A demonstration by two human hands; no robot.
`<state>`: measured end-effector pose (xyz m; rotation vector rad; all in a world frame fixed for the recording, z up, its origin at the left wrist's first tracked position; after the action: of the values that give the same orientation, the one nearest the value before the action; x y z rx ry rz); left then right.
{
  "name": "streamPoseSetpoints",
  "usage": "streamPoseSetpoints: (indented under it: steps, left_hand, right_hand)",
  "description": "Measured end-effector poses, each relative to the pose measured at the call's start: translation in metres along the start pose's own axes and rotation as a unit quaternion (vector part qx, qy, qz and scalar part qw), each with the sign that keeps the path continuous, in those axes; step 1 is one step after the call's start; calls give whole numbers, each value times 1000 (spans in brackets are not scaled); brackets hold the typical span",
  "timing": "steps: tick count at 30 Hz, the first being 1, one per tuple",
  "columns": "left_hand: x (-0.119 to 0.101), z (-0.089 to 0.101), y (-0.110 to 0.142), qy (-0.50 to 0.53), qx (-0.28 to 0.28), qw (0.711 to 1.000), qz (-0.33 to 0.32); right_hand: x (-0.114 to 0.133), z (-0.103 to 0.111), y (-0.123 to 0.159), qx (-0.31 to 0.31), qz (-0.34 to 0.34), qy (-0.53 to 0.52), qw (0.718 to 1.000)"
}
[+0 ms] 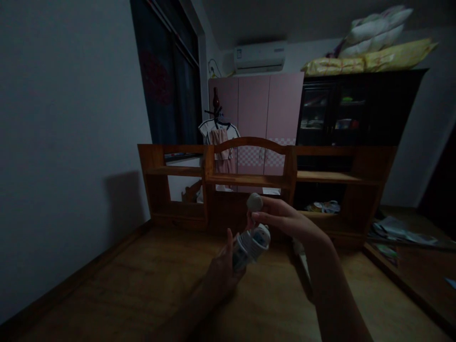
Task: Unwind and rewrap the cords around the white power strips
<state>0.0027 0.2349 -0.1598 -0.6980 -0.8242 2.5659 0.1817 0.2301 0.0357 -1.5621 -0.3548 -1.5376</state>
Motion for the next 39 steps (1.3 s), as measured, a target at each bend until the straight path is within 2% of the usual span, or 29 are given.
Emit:
streamPoseSetpoints:
  steps: [3,5,9,12,15,17,19,21,23,26,29,33,36,39]
  left_hand:
    - [2,5,-1,53,-9,991,125]
    - [4,9,-3,83,-48,983,157]
    - [8,13,-6,118,-113,974,155]
    - [6,14,-4,107,-116,979,128]
    - [1,14,0,58,-70,994,59]
    - [-3,13,3,-1,-31,999,-35]
    - [-8,10,7,-74,6,988,-137]
    - [-12,5,10,-132,31,967,-217]
    - [-15,-1,12,-152,31,950,-273]
    - [-17,-6,14,-135,11,943,-305]
    - [-16,-4,13,-114,-9,963,-244]
    - [-12,3,8,-83,-18,992,-89]
    - [-2,4,4,-13,-39,997,59]
    - [14,-1,1,85,-75,975,189]
  right_hand:
    - [9,3,11,2,14,44,999]
    - [8,9,19,3,-5,79,997]
    - [-9,32,25,-49,-48,229,971]
    - [-21,44,21,-115,-33,337,934]
    - [-21,44,13,-169,5,382,909]
    - [-15,39,10,-200,39,388,899]
    - [-5,33,8,-234,81,369,896]
    - [6,26,9,-261,135,302,907]
    - [16,18,11,-257,188,183,930]
    - [29,11,18,-237,249,9,939]
    - [39,15,30,-251,286,-62,923]
    - [45,30,44,-282,251,-80,923]
    - [41,40,49,-283,187,-35,940]
    - [26,48,50,-268,40,109,956]
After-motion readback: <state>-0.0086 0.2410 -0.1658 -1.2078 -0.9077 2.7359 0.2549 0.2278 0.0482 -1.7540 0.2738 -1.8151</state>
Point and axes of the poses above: each hand's wrist, its own y-axis away from the middle knuckle, its own z-axis out of the back of the hand, x = y × z, the point moved 2 cm from there along -y, towards the middle knuckle, and after that the axes turned 12 degrees about -y, right-handed, at the moved point
